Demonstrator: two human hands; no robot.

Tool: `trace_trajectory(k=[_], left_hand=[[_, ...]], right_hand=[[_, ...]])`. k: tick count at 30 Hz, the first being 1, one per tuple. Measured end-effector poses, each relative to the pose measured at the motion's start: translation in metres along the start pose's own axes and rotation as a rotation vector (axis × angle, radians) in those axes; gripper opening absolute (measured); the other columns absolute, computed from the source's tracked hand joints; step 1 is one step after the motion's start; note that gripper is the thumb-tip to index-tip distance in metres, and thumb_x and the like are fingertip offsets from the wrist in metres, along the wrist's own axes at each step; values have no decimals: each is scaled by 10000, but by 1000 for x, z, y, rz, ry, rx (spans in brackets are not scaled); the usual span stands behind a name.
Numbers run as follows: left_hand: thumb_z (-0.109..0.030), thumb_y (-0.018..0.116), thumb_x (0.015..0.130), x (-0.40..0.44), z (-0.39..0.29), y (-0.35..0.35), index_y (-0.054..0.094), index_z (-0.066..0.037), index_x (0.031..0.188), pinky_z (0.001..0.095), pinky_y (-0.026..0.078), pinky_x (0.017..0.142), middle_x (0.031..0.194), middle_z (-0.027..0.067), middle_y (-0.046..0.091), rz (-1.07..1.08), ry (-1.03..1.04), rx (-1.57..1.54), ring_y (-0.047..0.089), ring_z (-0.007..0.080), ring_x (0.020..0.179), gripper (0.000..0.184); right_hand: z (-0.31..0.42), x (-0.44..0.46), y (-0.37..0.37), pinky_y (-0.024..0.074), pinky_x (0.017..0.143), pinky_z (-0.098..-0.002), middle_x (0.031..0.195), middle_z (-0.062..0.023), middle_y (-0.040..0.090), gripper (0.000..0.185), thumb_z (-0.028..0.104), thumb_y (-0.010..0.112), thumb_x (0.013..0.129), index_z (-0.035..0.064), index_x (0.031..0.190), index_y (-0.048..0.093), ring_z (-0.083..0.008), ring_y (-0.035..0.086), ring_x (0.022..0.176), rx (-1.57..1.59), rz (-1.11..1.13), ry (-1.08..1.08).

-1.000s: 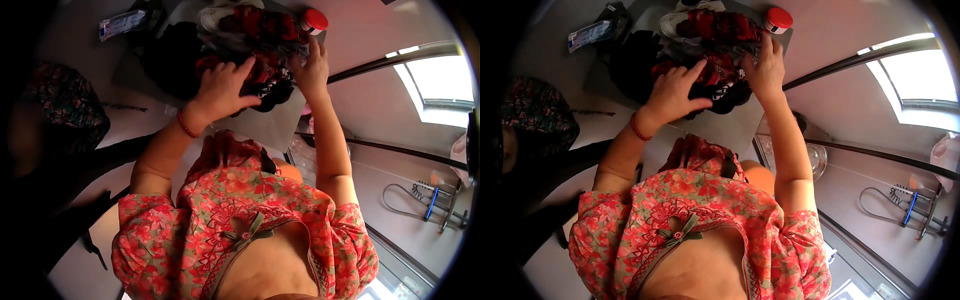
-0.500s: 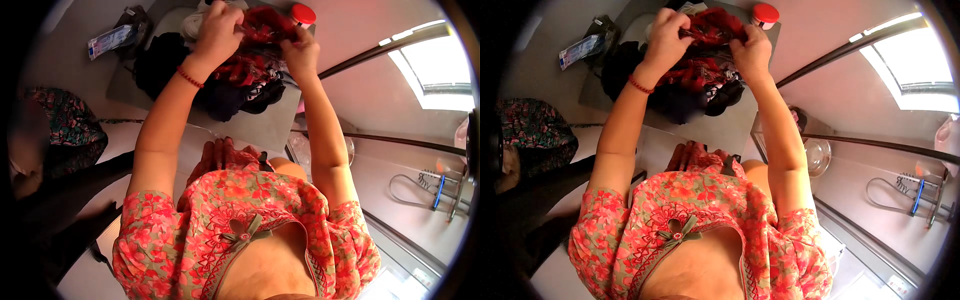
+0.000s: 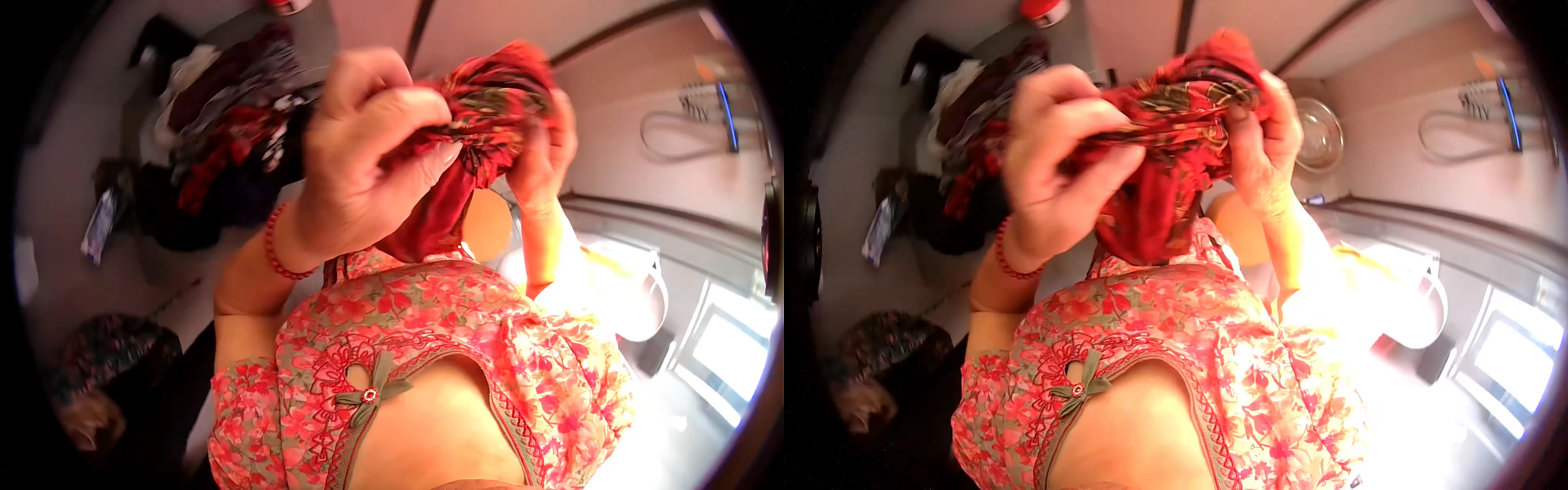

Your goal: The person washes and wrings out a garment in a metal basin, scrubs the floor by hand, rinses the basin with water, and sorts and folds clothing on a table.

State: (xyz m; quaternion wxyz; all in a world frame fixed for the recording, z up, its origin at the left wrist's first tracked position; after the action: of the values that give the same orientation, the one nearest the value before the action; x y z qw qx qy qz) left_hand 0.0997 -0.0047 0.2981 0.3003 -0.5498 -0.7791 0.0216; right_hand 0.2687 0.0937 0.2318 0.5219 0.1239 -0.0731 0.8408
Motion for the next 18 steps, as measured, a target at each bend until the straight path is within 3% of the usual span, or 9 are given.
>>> trace_trajectory(k=[2,4,6,8,9,10,13,17,18], left_hand=[[-17,744,633,-18,21,31,631,-44,831,312,429,685,866,83,503,-26,-148,-68,519,227,778,229],[-58,719,663,-41,33,61,625,-68,800,371,427,715,865,85,514,72,-190,-62,511,265,807,166],[-69,677,702,-62,43,82,614,-84,800,372,446,676,845,87,496,213,-280,-78,503,279,812,118],[-17,695,684,-80,52,89,621,-51,879,365,449,723,875,109,512,294,-316,30,522,294,807,212],[-17,695,684,-85,57,89,621,-51,879,365,449,723,875,109,512,278,-323,44,522,294,807,212],[-7,678,690,-90,61,91,618,-56,902,368,452,730,884,109,512,283,-309,67,521,300,825,226],[9,649,697,-82,71,85,613,-71,956,376,456,754,928,110,518,244,-241,64,516,310,865,273],[33,644,673,-80,83,65,590,-84,1083,389,461,824,1096,126,539,135,-200,74,501,343,982,430],[34,658,659,-83,74,50,585,-60,1068,403,462,860,1121,154,537,3,-137,92,499,365,1037,426]], right_hand=[[-47,-20,-4,446,860,-251,1058,-55,606,273,42,488,925,1,1194,508,-101,552,953,176,70,371],[-87,-62,-16,467,838,-264,1025,-52,621,274,100,521,909,13,1167,544,-130,578,945,176,72,753],[-92,-81,-19,473,834,-300,1019,-87,637,325,149,526,870,10,1164,546,-185,600,952,-125,85,707],[-82,-84,9,464,846,-331,1044,-127,638,364,186,493,842,7,1153,556,-219,602,989,-687,454,684],[-140,-126,-30,460,845,-339,1051,-142,633,353,174,467,839,9,1134,569,-218,601,980,-220,142,871],[-169,-146,-44,487,806,-290,1053,-81,599,378,255,549,893,-4,1167,521,-149,587,927,-335,200,928],[-167,-140,-11,514,763,-301,1032,-86,613,280,170,466,926,1,1139,536,-176,616,885,99,-90,980],[-202,-129,18,473,887,-342,1106,-122,582,287,140,429,925,-14,1148,523,-227,591,974,370,-326,1093],[-215,-122,25,476,899,-369,1115,-134,577,298,150,418,932,-26,1154,511,-253,587,995,449,-370,1075]])
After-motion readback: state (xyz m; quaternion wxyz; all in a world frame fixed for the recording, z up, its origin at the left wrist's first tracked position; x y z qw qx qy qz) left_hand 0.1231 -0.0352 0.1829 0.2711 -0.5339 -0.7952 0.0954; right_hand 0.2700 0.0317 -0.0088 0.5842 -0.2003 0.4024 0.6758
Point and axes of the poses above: each hand's wrist, its own x-axis towards the middle knuckle, its own y-axis out of the palm, z = x × y, the point moved 10 cm from there along x, towards the middle knuckle
